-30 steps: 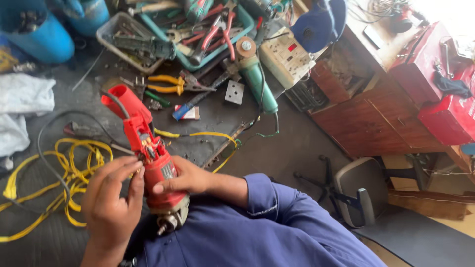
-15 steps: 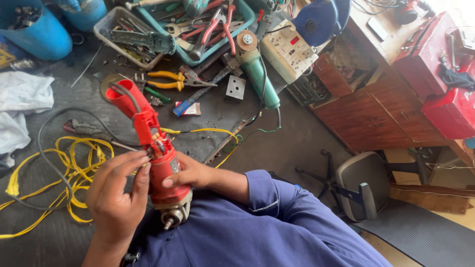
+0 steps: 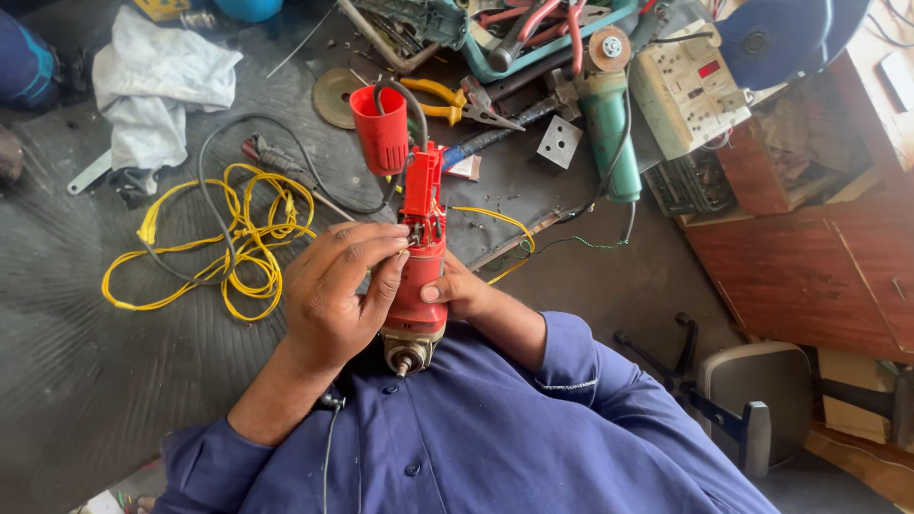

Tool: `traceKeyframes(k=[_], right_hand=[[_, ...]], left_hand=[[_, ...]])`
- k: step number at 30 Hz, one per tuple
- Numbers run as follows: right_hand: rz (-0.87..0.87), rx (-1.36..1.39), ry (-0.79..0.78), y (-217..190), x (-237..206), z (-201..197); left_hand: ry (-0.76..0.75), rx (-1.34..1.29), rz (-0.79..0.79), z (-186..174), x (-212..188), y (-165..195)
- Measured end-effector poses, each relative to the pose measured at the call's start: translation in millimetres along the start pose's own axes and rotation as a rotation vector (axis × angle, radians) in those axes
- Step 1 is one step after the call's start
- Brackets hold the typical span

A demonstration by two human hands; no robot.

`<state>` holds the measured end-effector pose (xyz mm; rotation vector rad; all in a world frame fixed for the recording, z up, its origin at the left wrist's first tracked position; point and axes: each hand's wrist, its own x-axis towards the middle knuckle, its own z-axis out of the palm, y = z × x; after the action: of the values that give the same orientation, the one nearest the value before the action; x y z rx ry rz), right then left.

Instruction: The person disassembles a red angle grinder, removes the housing, and manipulates internal components and wires. They use pliers to adjust connections and repeatedly reposition the tool on the workbench.

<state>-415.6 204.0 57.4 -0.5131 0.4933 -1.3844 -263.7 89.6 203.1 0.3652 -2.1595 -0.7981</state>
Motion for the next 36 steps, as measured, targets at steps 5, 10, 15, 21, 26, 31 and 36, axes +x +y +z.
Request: traceKeyframes(k=[5, 10, 15, 21, 26, 31, 36], right_hand=[[-0.022, -0.065, 0.002, 1, 2, -1], [-0.024, -0.067, 0.007, 0, 4, 0], [-0.028, -0.1, -0.016, -1, 3, 1], [0.003, -0.108, 0.011, -2, 2, 3], [-0.017, -0.084, -0.005, -2, 2, 3], [-0.001, -0.098, -0.008, -5, 3, 7], [-0.025, -0.146, 0.005, -8, 4, 8]], left_hand=[[0.015, -0.004, 0.018, -2, -1, 1], [0.019, 0.033, 0.043, -1, -1, 0], [0.031, -0.012, 0.026, -1, -3, 0], [0.024, -0.009, 0.031, -1, -5, -1], [0.026, 0.028, 0.063, 0, -8, -3], [0.036, 0.007, 0.029, -2, -9, 0], [0.04, 0.01, 0.048, -4, -9, -1]])
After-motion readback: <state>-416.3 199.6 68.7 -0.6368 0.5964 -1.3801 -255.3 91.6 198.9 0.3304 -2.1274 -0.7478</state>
